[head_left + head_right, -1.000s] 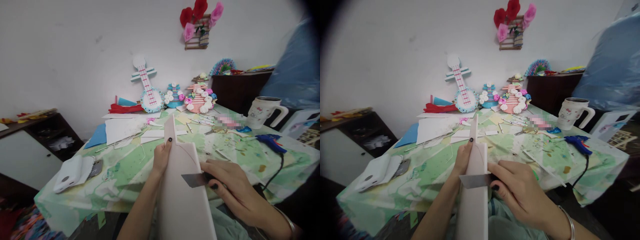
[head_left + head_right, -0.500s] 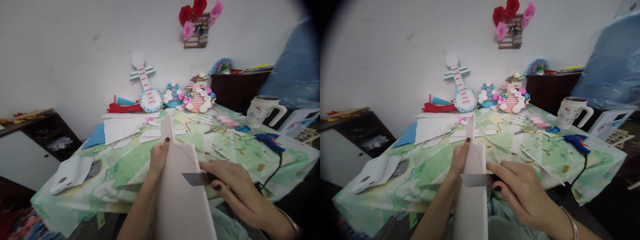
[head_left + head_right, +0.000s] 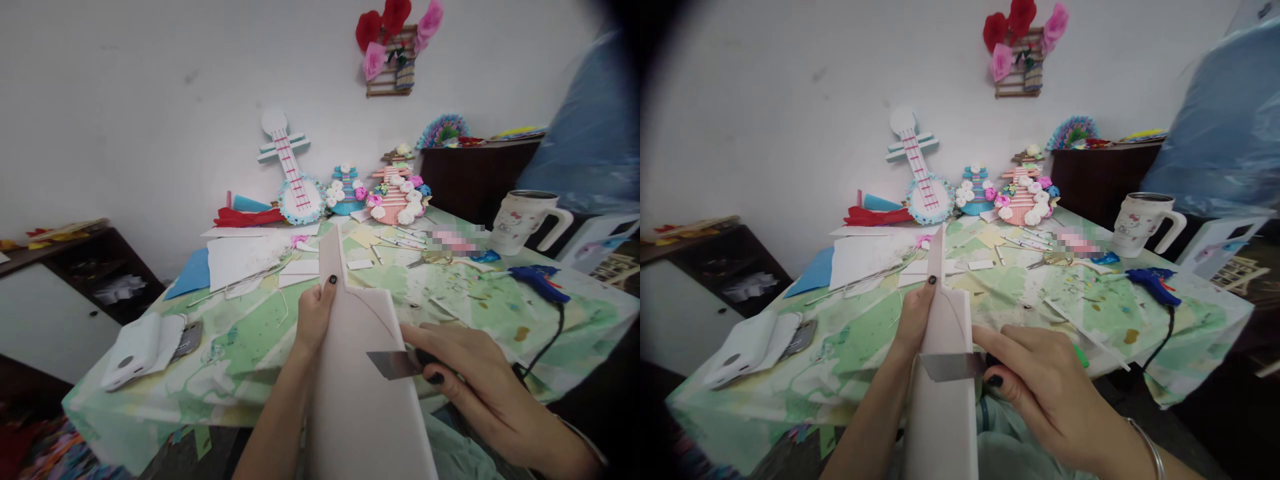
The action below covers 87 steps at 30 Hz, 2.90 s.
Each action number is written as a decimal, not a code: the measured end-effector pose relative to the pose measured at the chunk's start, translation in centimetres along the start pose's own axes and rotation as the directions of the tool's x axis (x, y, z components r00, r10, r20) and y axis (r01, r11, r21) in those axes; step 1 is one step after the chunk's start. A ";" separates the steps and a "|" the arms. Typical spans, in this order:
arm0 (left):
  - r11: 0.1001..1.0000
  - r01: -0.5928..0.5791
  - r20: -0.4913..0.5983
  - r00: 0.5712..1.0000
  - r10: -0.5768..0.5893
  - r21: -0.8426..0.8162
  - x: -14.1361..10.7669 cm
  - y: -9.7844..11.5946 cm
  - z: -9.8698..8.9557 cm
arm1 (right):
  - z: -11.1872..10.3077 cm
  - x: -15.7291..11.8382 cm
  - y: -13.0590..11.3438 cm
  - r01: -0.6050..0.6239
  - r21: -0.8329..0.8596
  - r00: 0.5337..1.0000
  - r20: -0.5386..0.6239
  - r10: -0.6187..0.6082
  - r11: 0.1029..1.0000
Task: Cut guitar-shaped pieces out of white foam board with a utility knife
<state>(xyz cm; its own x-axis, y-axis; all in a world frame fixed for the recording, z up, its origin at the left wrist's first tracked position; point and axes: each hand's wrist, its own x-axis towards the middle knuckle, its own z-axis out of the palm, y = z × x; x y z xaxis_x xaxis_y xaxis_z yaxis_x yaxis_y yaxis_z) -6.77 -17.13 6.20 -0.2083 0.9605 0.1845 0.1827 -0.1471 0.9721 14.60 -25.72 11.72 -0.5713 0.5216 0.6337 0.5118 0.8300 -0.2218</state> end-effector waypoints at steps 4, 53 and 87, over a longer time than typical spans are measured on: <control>1.000 -0.002 0.019 1.000 0.002 -0.019 0.0 0.0 0.2 | -0.1 -0.2 0.2 0.004 -0.003 1.000 0.003 -0.004 1.000; 0.981 -0.083 0.045 0.996 0.077 0.174 -0.2 0.5 -0.3 | 0.1 -0.6 0.5 -0.013 -0.009 1.000 0.010 0.013 1.000; 0.980 -0.082 0.052 0.996 0.074 0.180 -0.1 0.2 -0.1 | 0.4 -0.7 1.4 -0.073 0.021 0.997 0.038 0.072 0.997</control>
<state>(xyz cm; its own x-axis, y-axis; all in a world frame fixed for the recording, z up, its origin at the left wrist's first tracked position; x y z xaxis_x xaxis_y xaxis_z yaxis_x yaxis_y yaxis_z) -6.82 -17.28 6.35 -0.1443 0.9580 0.2478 0.3691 -0.1803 0.9118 15.46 -24.86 10.62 -0.5569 0.5876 0.5870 0.5385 0.7935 -0.2834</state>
